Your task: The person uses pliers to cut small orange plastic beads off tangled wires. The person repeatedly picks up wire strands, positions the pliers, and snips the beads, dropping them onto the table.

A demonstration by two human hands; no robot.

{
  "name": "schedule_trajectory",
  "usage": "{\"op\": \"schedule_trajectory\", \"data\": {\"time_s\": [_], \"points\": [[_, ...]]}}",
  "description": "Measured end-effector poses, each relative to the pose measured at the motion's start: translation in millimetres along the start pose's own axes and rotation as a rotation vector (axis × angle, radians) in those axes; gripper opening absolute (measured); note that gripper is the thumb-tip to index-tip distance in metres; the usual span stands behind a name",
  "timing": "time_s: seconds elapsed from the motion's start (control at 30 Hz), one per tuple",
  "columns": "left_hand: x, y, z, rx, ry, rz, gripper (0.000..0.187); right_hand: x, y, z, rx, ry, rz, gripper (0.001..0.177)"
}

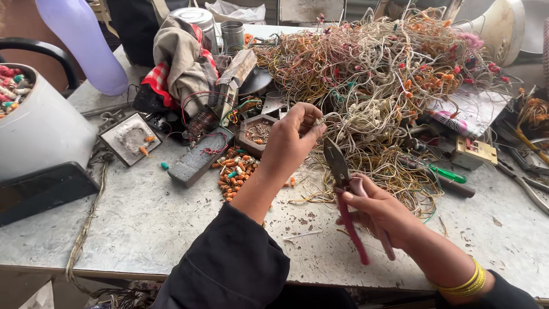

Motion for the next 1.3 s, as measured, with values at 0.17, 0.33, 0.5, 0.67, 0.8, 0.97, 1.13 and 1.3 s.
{"op": "schedule_trajectory", "data": {"time_s": [0.17,0.33,0.5,0.67,0.8,0.97,1.13,1.3], "points": [[-4.9,5.3,-21.0,0.261,-0.069,-0.022,0.019,-6.5,-4.8,-5.5,-0.111,0.128,-0.049,0.045],[-5.9,8.8,-34.5,0.199,-0.096,-0.033,0.017,-5.2,0.5,2.4,-0.152,0.076,-0.040,0.051],[-0.7,13.7,-40.6,0.261,-0.180,-0.025,0.021,-3.7,2.9,3.9,-0.178,0.107,-0.045,0.054],[-6.4,12.4,-40.3,0.239,-0.246,-0.142,0.017,-3.7,3.7,3.5,-0.179,0.142,-0.061,0.055],[-4.5,10.7,-39.7,0.215,-0.164,-0.085,0.016,-4.7,6.1,3.7,-0.203,0.174,-0.056,0.056],[5.0,17.2,-46.1,0.262,-0.134,-0.020,0.010,-5.6,4.1,2.0,-0.215,0.160,-0.057,0.057],[6.4,19.6,-50.5,0.247,-0.154,0.045,0.010,-7.3,4.0,2.4,-0.241,0.147,-0.058,0.057],[8.9,23.4,-54.8,0.186,-0.160,0.096,0.011,-6.6,7.5,8.8,-0.250,0.137,-0.084,0.058]]}}
Point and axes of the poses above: each hand's wrist, its own y-axis away from the middle knuckle, its own x-axis out of the palm, z = x × y, the point moved 4 cm from there along -y, towards the middle knuckle, and after that the axes turned 9 degrees about -z, right-handed, at the moved point
